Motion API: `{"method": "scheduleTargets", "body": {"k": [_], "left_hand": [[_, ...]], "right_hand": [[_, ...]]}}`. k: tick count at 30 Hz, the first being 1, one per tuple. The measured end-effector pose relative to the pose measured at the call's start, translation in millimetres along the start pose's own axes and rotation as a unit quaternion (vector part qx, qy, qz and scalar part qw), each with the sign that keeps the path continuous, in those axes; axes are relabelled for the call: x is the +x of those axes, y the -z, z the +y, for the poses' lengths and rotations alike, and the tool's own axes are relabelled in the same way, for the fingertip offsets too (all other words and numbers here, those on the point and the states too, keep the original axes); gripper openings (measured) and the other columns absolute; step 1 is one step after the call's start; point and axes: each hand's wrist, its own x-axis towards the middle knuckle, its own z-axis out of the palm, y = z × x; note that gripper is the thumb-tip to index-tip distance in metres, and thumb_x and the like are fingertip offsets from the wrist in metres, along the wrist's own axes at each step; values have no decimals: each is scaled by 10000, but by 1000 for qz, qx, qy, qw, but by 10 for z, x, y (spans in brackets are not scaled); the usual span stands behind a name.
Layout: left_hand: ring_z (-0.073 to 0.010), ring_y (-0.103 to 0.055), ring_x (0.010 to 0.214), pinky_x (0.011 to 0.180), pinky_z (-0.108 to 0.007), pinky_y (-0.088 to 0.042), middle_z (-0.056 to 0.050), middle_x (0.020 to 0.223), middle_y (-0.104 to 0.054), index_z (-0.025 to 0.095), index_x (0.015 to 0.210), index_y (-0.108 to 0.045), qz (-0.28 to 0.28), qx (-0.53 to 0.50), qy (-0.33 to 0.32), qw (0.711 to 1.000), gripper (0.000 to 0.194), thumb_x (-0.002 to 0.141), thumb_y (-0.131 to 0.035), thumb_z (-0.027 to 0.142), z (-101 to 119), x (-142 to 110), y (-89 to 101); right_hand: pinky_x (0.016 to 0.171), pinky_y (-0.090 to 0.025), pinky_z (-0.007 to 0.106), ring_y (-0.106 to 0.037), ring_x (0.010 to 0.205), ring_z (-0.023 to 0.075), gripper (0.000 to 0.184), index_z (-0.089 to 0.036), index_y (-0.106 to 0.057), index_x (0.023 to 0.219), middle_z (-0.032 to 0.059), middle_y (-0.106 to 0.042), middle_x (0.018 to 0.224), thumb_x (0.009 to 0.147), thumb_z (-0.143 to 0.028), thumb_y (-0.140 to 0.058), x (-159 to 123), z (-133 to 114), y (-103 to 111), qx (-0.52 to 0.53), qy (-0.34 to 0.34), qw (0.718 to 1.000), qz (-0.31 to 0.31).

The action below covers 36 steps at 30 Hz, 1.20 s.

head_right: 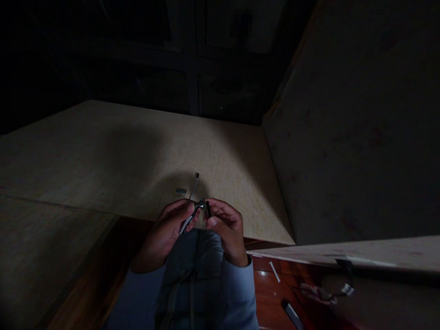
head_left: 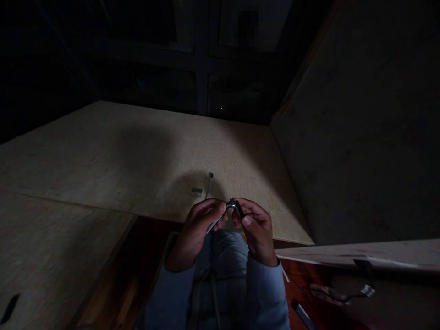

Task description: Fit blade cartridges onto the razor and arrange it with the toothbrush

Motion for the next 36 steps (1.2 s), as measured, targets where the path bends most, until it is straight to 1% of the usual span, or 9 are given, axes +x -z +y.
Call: {"method": "scheduleTargets", "body": {"k": [6,9,14,20,25,28,32,34,36], "left_hand": [[-100,-492,581,543,-208,-381,-35,681,-609,128,770,-675,22,21,-13,999,439,713,-824,537,-9,10,-7],[-109,-523,612,561,-208,-404,-43,717,-635,129,821,-692,34,25,-10,999,440,710,-829,532,-31,11,-3],[-112,-579,676,616,-197,-443,-56,791,-688,140,922,-734,63,17,-10,998,425,711,-844,492,-89,38,3],[-116,-618,712,646,-202,-482,-69,898,-727,149,1023,-754,87,13,-5,996,455,674,-877,414,-106,87,-23],[-150,-678,710,609,-216,-509,-96,941,-745,138,1045,-732,86,33,22,996,485,681,-862,432,-136,140,-23],[-171,-695,685,582,-236,-530,-111,953,-751,131,1040,-718,94,45,24,994,519,671,-856,468,-214,210,-13],[-206,-726,733,689,-292,-582,-121,961,-758,129,1008,-714,116,60,15,991,539,642,-854,498,-393,327,-10],[-220,-736,785,744,-304,-582,-125,978,-759,131,1010,-724,119,96,-1,988,495,679,-829,484,-499,374,-6],[-225,-737,835,775,-305,-574,-126,1002,-758,139,1033,-736,116,148,-21,982,427,750,-781,455,-598,407,1]], "right_hand": [[559,-459,260,-566,625,140,378,-219,-777,1055,63,-725,858,736,-421,-799,3,24,32,2,11,1000,9],[553,-450,263,-552,608,140,388,-214,-772,1063,49,-698,786,743,-433,-793,8,37,53,8,18,1000,14],[578,-439,256,-539,600,128,370,-209,-766,1090,25,-645,696,798,-438,-758,18,44,99,34,30,999,-3],[569,-419,261,-519,574,130,412,-175,-749,1055,23,-628,662,773,-475,-761,65,64,157,16,13,999,30],[522,-410,255,-512,545,129,443,-157,-732,1002,17,-603,633,725,-500,-775,110,98,226,-7,2,998,65],[498,-414,248,-507,528,124,432,-157,-725,990,3,-588,608,698,-467,-797,135,124,289,-35,-2,995,90],[478,-433,240,-531,489,123,426,-151,-718,997,-22,-589,560,672,-406,-821,174,154,353,-82,-10,989,124],[498,-457,243,-561,487,128,440,-141,-713,1023,-23,-610,547,679,-390,-825,190,169,370,-128,-10,980,149],[544,-484,251,-593,506,135,472,-127,-706,1067,-17,-634,551,692,-385,-829,201,189,388,-186,-5,968,169]]}}
